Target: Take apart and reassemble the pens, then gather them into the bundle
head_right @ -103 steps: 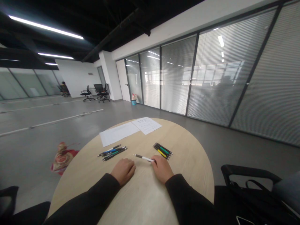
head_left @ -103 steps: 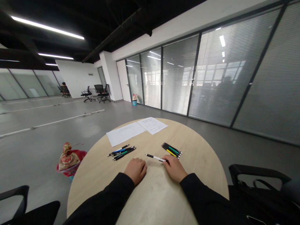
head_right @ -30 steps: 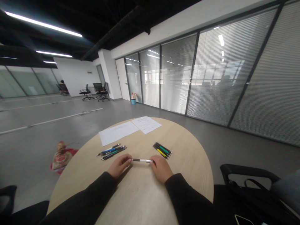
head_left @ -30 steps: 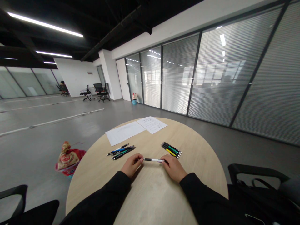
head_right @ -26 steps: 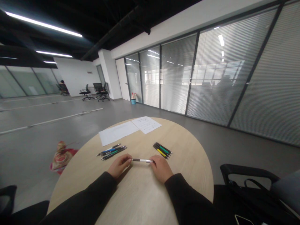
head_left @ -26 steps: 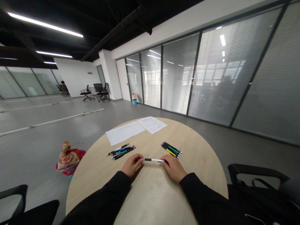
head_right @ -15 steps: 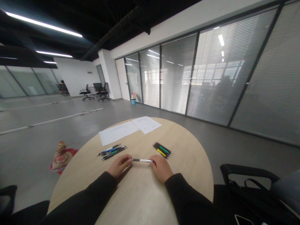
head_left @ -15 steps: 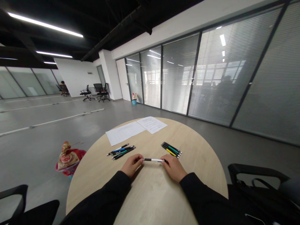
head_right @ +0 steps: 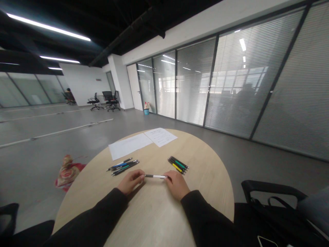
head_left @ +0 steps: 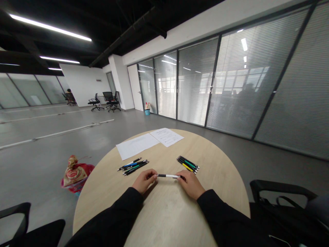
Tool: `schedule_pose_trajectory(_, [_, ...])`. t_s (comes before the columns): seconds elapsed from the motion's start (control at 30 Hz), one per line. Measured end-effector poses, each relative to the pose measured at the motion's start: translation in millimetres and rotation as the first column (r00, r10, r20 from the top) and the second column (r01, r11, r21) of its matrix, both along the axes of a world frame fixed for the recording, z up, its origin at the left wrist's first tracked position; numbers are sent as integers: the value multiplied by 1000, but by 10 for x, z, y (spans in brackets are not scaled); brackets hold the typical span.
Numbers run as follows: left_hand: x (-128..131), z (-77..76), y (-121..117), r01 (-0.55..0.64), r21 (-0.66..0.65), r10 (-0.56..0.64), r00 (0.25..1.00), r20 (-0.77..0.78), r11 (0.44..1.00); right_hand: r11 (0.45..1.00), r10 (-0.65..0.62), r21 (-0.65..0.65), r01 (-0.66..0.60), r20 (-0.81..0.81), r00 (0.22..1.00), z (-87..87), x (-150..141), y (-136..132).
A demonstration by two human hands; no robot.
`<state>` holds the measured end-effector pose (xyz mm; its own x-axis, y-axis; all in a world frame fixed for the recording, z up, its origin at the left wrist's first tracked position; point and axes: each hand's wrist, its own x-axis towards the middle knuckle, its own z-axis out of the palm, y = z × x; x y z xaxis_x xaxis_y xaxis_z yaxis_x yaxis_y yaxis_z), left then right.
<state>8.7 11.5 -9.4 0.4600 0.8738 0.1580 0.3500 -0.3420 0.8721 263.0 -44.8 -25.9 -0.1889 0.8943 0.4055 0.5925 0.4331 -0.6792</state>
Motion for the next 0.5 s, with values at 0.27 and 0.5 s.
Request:
schedule_pose_trajectory(0.27, [-17,-46,25,-11,2,11,1000,26,1000,992,-73,-110,56,-159,985,-60,6,22])
schedule_pose_trajectory(0.5, [-23,-47,30,-8,-32,9,999,46,999,981,-23,-189,-29,-266,964,-67,-3,31])
